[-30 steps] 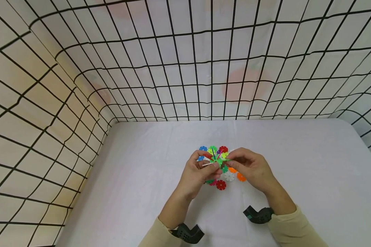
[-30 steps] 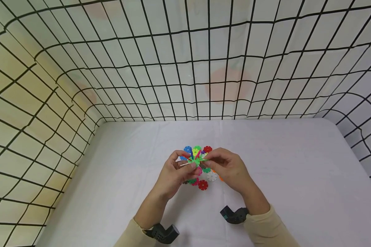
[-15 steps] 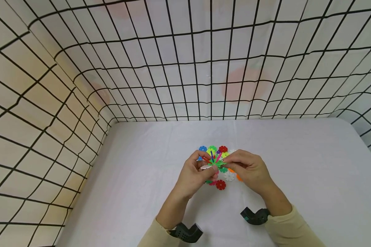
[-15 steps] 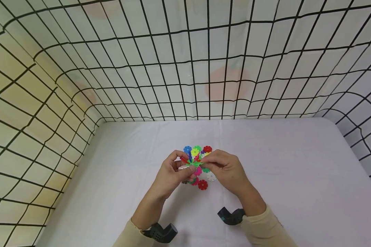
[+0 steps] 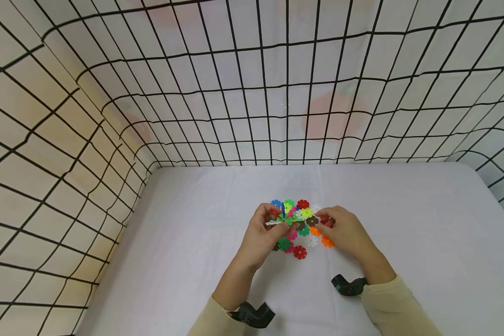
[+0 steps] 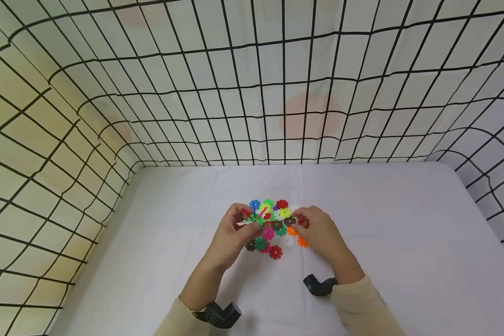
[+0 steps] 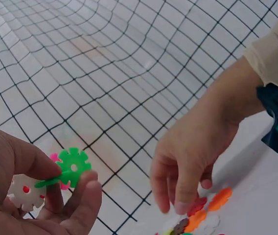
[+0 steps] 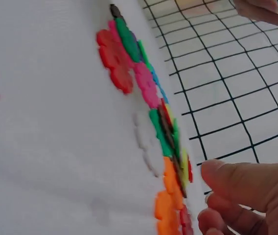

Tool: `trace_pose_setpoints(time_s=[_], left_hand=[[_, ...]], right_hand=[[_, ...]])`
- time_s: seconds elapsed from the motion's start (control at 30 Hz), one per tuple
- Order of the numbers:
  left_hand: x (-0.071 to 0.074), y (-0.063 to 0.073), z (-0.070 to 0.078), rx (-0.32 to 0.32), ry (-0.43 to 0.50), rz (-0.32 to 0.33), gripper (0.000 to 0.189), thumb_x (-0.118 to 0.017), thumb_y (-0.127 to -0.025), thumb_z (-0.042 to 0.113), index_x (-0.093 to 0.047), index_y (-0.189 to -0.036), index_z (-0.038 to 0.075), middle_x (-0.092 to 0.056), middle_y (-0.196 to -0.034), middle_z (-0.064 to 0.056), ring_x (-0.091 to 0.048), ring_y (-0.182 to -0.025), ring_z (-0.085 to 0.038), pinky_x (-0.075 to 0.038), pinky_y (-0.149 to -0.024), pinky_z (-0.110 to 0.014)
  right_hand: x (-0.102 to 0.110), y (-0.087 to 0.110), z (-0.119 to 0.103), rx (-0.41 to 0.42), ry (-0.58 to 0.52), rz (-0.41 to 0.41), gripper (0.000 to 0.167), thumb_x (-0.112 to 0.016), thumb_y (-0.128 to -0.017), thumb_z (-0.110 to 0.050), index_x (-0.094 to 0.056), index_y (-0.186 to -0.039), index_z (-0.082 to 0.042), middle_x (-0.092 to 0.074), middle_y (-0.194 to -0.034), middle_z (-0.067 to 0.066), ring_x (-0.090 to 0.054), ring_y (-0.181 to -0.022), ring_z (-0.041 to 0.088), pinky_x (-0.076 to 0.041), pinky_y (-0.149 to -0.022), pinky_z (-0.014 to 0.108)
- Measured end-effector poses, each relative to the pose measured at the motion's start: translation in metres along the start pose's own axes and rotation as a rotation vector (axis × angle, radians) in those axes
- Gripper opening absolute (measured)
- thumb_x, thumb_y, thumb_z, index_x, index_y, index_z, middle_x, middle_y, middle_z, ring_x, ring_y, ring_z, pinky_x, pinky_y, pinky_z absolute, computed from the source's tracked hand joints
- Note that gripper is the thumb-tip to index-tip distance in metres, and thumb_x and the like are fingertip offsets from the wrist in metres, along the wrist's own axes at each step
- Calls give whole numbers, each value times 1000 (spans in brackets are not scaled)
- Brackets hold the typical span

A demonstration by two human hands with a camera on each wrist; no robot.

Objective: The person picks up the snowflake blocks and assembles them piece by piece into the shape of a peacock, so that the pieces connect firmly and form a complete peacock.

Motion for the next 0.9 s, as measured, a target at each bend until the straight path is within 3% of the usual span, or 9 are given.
trace_pose_setpoints(time_s=[0.1,0.17,0.37,0.57,0.7,0.9], left_hand=[[0,0,-1,29,94,-39,29,-60,-98,6,-43,-121,9,-47,-129,-21,-77,-101,-24,-60,-92,-37],[-1,0,-1,34,132,-54,27,-58,-99,4,-42,-120,9,-45,-131,-23,-78,-96,-19,-60,-92,-39],[0,0,0,28,154,-49,25,-60,-98,4,-44,-116,8,-52,-119,-12,-77,-90,-14,-59,-93,-42],[0,1,3,22,181,-73,22,-61,-98,9,-44,-112,8,-51,-113,-7,-75,-89,-13,-61,-89,-35],[-2,1,3,35,181,-59,19,-60,-101,17,-47,-112,9,-51,-109,-4,-73,-86,-12,-62,-85,-29],[-3,0,1,57,192,-48,28,-59,-103,20,-49,-124,3,-52,-108,-2,-74,-82,-10,-62,-80,-26]], right_hand=[[-7,-2,5,-14,50,-22,31,-78,-89,-17,-72,-116,-4,-64,-98,9,-58,-86,21,-52,-71,33],[-10,-2,6,-27,85,-26,30,-79,-88,-21,-71,-112,-4,-64,-99,10,-59,-88,22,-54,-74,37],[-10,1,3,-97,132,-52,33,-79,-87,-35,-71,-103,-7,-64,-101,11,-59,-91,24,-54,-80,44],[-10,2,1,-89,142,-85,33,-79,-88,-29,-71,-109,-4,-65,-101,12,-60,-91,25,-54,-81,46],[-9,2,-1,-93,106,-101,29,-79,-88,-24,-69,-107,-5,-66,-99,11,-59,-90,25,-54,-81,45],[-3,2,-2,-75,7,-85,17,-75,-91,-18,-66,-103,-10,-68,-89,3,-60,-79,17,-51,-70,31]])
Point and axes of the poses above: each hand's wrist, its own y-axis away from the middle knuckle, its own x-axis out of the back of the hand, z = x × y, the point moved 1 cm from there along -y, towards the middle knuckle
